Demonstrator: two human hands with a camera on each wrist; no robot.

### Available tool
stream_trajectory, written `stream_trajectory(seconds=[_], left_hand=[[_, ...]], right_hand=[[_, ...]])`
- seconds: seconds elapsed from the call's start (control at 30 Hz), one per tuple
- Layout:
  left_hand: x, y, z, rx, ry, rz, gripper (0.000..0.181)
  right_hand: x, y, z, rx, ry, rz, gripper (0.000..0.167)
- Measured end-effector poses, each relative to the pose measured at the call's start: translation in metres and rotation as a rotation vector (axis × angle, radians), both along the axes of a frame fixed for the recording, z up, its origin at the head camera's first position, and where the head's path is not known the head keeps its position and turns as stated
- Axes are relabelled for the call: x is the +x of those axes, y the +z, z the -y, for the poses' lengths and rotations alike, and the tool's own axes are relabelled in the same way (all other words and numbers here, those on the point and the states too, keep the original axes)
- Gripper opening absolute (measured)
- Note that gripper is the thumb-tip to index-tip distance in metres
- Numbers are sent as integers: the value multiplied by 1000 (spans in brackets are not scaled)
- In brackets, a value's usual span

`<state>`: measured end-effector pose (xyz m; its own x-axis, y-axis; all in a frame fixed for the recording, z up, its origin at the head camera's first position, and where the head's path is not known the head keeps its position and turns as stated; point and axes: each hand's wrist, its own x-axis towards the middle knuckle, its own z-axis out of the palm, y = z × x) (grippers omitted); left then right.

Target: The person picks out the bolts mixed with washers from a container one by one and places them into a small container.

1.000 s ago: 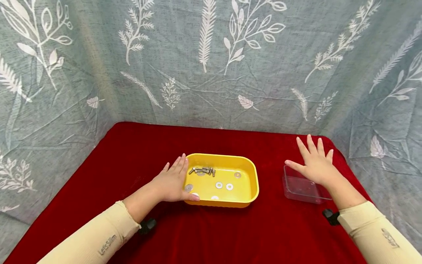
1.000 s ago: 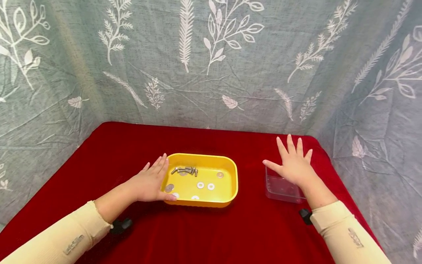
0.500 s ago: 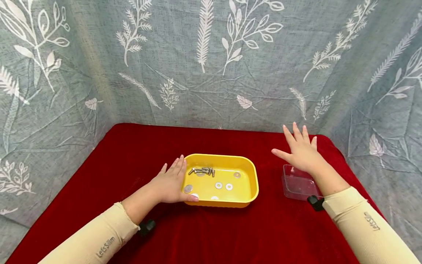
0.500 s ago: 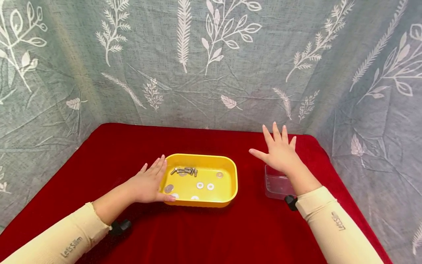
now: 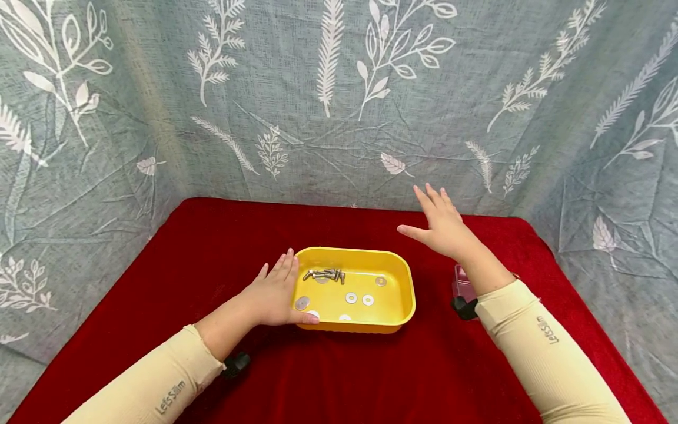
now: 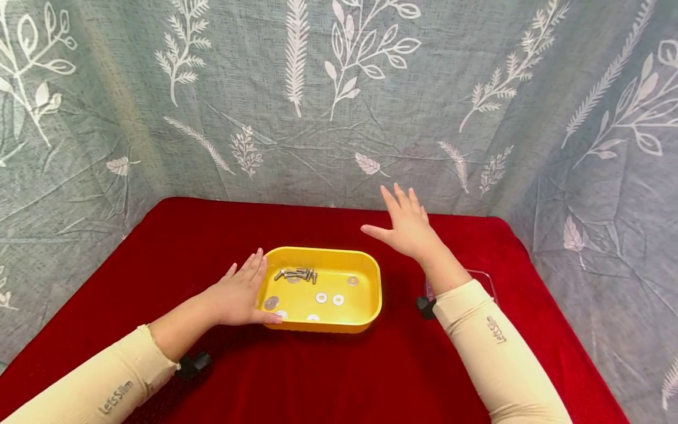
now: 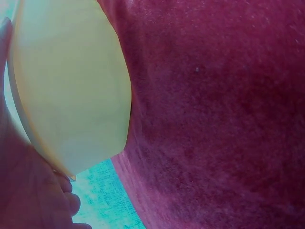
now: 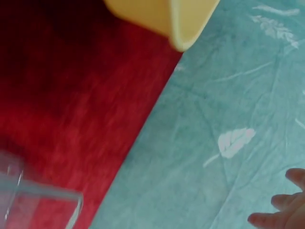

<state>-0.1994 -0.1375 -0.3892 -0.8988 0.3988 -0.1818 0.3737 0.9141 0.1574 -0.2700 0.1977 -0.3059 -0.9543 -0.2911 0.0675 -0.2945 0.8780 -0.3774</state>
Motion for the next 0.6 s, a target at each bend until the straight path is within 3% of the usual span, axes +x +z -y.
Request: stream_trajectory(seconds=[0.23,0.6], left_hand=[[1,0,0,9,1,2,126],[2,1,-1,12,5,3,126]], right_hand=[[-6,-6,22,-213,70,21,82],[-15,-28,51,-456,112,66,47]])
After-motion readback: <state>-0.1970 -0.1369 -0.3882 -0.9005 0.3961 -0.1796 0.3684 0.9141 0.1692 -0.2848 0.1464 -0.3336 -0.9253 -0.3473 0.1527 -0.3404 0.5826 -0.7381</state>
